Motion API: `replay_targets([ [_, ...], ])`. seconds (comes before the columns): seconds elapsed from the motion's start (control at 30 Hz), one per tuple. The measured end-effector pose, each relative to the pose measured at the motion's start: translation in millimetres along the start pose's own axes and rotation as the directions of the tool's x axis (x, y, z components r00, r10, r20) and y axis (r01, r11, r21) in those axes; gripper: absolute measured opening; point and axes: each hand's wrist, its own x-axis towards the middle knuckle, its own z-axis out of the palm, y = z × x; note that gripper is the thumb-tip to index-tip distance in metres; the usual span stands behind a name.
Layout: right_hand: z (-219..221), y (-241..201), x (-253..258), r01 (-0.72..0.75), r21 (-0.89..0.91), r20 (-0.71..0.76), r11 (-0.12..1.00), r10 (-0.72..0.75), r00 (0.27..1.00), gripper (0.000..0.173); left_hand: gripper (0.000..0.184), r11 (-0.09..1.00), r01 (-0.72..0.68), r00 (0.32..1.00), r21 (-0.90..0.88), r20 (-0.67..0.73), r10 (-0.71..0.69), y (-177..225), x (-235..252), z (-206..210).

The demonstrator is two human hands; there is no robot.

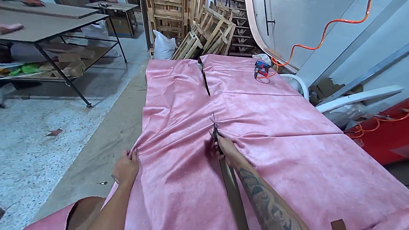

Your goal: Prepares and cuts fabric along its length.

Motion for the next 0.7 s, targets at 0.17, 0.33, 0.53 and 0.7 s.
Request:
replay_targets([
  [0.17, 4.7, -4.3, 1.2, 0.079, -0.024, -0.044, 0.997, -0.08, 0.996, 0.049, 0.047, 1.0, -0.002, 1.0, 0.015, -0.007, 0.002, -0.9, 0.7, 2.1],
  [0.33, -1.7, -24.9, 26.3, 0.027, -0.094, -0.043, 0.995, -0.032, 0.999, 0.056, 0.048, 0.999, 0.004, 1.0, 0.044, 0.006, -0.004, -1.6, 0.8, 2.5],
  [0.53, -3.2, -36.2, 46.5, 0.045, -0.157, -0.034, 0.987, -0.051, 0.998, 0.058, 0.048, 0.999, 0.017, 1.0, 0.028, 0.008, -0.017, -2.8, 4.8, 4.3],
  [0.7, 1.8, -61.1, 75.6, 0.02, -0.062, -0.017, 0.998, -0.021, 1.0, 0.055, 0.047, 0.999, 0.016, 1.0, 0.032, 0.014, -0.017, -2.4, 4.5, 4.7],
])
